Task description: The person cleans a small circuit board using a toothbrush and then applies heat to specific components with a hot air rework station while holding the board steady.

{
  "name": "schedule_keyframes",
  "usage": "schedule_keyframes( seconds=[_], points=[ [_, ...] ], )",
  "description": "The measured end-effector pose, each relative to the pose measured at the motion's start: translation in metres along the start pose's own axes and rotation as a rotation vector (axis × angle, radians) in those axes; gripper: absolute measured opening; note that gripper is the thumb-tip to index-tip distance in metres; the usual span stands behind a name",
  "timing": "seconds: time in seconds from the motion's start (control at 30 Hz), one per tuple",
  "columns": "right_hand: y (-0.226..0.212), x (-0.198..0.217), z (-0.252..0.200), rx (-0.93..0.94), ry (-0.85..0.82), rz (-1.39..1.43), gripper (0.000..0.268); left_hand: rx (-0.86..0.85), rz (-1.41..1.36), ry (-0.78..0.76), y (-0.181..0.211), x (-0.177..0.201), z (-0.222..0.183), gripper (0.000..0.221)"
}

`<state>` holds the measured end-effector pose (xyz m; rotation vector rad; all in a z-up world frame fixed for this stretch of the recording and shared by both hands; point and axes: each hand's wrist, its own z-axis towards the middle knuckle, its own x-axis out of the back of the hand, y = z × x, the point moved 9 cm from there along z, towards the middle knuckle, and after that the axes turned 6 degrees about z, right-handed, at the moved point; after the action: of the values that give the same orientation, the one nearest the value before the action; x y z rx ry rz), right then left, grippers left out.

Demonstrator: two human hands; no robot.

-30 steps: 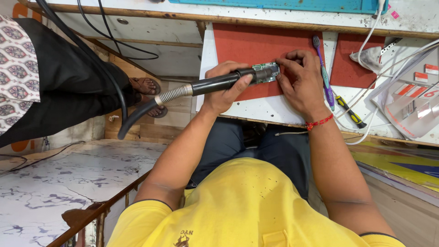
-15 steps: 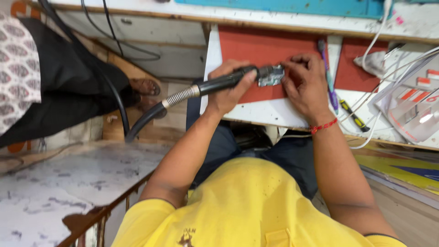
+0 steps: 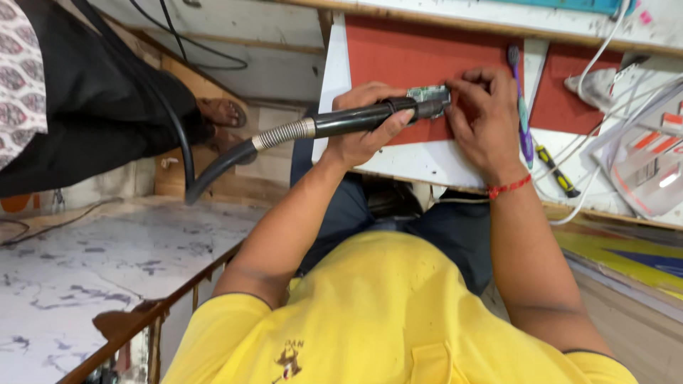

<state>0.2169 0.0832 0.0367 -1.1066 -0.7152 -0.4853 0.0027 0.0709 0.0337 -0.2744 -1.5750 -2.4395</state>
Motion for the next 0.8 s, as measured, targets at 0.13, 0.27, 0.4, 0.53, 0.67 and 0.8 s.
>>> schedule_keyframes(
  seconds=[0.13,0.27,0.4,0.53,0.67,0.8],
  points=[
    [-0.001,0.002,0.013,0.023,0.023,-0.024,0.038,-0.002,-0.046,0.037,-0.002,0.004,0.02,0.028],
    [0.004,-0.002,-0.001,-0.006,0.006,-0.003,0.037,-0.035,0.006,-0.047,-0.004,-0.004,0.007,0.028],
    [0.004,0.002,0.012,-0.016,0.015,0.031,0.039,0.037,-0.045,0.004,-0.006,-0.001,0.018,0.029],
    [0.001,0.002,0.01,-0.007,0.009,-0.001,0.038,0.051,-0.048,-0.025,-0.008,0.0,0.011,0.032],
    [-0.002,0.004,0.005,0.002,0.01,0.02,0.036,0.052,-0.004,0.013,-0.015,0.004,0.011,0.033],
    [-0.004,0.004,0.012,-0.009,0.014,0.038,0.036,0.027,-0.163,-0.036,-0.011,0.001,0.014,0.033]
  ],
)
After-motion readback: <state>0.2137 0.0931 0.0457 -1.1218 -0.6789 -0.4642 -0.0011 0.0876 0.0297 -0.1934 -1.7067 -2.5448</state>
